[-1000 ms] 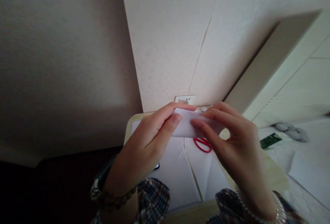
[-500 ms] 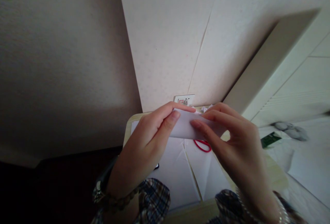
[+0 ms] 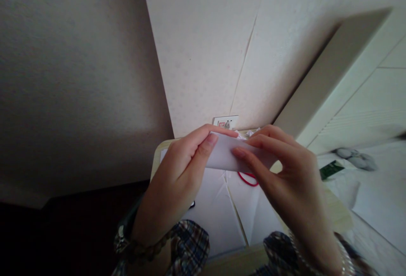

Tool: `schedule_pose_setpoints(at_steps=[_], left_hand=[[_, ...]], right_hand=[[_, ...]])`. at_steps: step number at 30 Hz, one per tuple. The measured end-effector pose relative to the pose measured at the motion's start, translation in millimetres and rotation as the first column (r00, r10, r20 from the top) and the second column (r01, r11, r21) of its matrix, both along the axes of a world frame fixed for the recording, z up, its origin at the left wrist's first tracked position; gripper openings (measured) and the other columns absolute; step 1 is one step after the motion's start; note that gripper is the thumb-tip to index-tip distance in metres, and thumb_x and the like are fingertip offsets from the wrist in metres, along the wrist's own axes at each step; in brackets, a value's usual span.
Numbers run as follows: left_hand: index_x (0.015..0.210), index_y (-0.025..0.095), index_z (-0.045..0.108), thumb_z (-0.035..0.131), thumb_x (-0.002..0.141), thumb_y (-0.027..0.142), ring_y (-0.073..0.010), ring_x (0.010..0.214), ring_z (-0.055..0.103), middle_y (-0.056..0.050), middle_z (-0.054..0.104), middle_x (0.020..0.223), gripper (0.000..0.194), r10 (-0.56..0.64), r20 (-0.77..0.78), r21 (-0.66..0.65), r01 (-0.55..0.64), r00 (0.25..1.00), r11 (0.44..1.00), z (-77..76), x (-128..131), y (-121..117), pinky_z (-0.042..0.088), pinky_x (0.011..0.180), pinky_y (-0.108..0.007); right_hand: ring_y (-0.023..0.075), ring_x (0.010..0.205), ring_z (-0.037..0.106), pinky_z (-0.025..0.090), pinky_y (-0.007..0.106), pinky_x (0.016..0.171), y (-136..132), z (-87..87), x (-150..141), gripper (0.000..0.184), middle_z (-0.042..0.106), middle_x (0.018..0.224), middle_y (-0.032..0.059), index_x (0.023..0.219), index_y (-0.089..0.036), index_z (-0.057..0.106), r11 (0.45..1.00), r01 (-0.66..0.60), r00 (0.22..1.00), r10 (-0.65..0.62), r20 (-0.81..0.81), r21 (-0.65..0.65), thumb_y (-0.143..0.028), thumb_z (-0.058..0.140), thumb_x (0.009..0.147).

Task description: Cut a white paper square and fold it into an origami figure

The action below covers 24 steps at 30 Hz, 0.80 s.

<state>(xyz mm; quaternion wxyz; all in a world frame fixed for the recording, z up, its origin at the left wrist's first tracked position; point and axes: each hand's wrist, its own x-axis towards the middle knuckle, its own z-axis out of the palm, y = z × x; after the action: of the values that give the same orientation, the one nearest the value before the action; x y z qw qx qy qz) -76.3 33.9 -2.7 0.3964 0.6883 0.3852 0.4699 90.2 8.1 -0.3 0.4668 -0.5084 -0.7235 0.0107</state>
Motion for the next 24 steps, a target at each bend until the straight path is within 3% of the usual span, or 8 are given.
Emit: schedule_pose_setpoints(at_steps=[4, 6, 11, 15, 17, 21, 24], left_hand=[[0.094, 0.032, 0.074, 0.051, 0.098, 0.045, -0.0151, 0.066, 0.063, 0.006, 0.073, 0.080, 0.027, 0.107, 0.061, -0.002, -0.107, 0.992, 0.994, -2.6, -2, -1, 0.045, 0.057, -0.025], [0.095, 0.032, 0.073, 0.053, 0.097, 0.046, -0.0156, 0.064, 0.064, 0.006, 0.074, 0.081, 0.025, 0.143, 0.127, -0.033, -0.140, 0.981, 0.990, -4.3, -3, -1, 0.046, 0.056, -0.026], [0.094, 0.033, 0.074, 0.053, 0.098, 0.043, -0.0203, 0.082, 0.071, 0.004, 0.078, 0.093, 0.024, 0.117, 0.209, -0.047, -0.110, 0.971, 0.993, -4.7, -5, 0, 0.053, 0.075, -0.030], [0.094, 0.035, 0.075, 0.054, 0.097, 0.042, -0.0203, 0.083, 0.070, 0.004, 0.078, 0.094, 0.022, 0.161, 0.188, 0.001, -0.164, 0.969, 0.987, -3.6, -7, 0, 0.053, 0.072, -0.030], [0.093, 0.037, 0.075, 0.054, 0.098, 0.041, -0.0206, 0.087, 0.070, 0.005, 0.078, 0.094, 0.022, 0.152, 0.191, -0.006, -0.154, 0.970, 0.988, -3.4, -6, 0, 0.053, 0.077, -0.031], [0.090, 0.038, 0.076, 0.053, 0.098, 0.041, -0.0210, 0.096, 0.070, 0.006, 0.079, 0.094, 0.024, 0.133, 0.252, -0.014, -0.134, 0.959, 0.991, -1.4, -3, -2, 0.053, 0.085, -0.031], [0.089, 0.039, 0.076, 0.054, 0.098, 0.041, -0.0197, 0.092, 0.070, 0.007, 0.078, 0.092, 0.023, 0.104, 0.260, -0.021, -0.102, 0.960, 0.995, -0.1, -2, -2, 0.053, 0.085, -0.030]], right_hand=[[0.0184, 0.072, 0.058, 0.042, 0.036, 0.066, -5, -2.3, 2, 0.015, 0.063, 0.076, 0.0012, 0.078, -0.023, 0.066, 0.999, -0.010, 1.000, 0.011, -0.022, 0.034, -0.022, 0.064, 0.092], [0.0184, 0.072, 0.058, 0.041, 0.036, 0.066, -6, -4.2, 3, 0.019, 0.063, 0.075, 0.0012, 0.076, -0.023, 0.064, 0.998, 0.015, 0.999, -0.013, -0.039, 0.054, -0.021, 0.061, 0.094], [0.0180, 0.069, 0.056, 0.039, 0.034, 0.062, -3, -6.7, 6, 0.026, 0.061, 0.072, 0.0011, 0.067, -0.022, 0.062, 0.997, 0.072, 0.994, -0.069, -0.087, 0.021, -0.026, 0.062, 0.093], [0.0169, 0.067, 0.053, 0.038, 0.032, 0.059, 1, -6.9, 7, 0.034, 0.056, 0.068, 0.0002, 0.060, -0.021, 0.053, 0.992, 0.123, 0.980, -0.128, -0.151, -0.041, -0.032, 0.065, 0.090], [0.0165, 0.067, 0.053, 0.039, 0.030, 0.057, 3, -8.0, 7, 0.029, 0.056, 0.068, -0.0006, 0.065, -0.022, 0.053, 0.989, 0.137, 0.966, -0.147, -0.214, -0.058, -0.033, 0.067, 0.087], [0.0184, 0.078, 0.062, 0.045, 0.028, 0.056, 5, -10.9, 9, 0.015, 0.066, 0.081, 0.0019, 0.084, -0.023, 0.061, 0.991, 0.060, 0.914, -0.104, -0.392, -0.123, -0.034, 0.070, 0.084], [0.0168, 0.073, 0.063, 0.042, 0.026, 0.051, 4, -11.2, 10, 0.013, 0.068, 0.075, 0.0008, 0.080, -0.022, 0.064, 0.981, -0.064, 0.894, -0.026, -0.447, -0.186, -0.033, 0.067, 0.087]])
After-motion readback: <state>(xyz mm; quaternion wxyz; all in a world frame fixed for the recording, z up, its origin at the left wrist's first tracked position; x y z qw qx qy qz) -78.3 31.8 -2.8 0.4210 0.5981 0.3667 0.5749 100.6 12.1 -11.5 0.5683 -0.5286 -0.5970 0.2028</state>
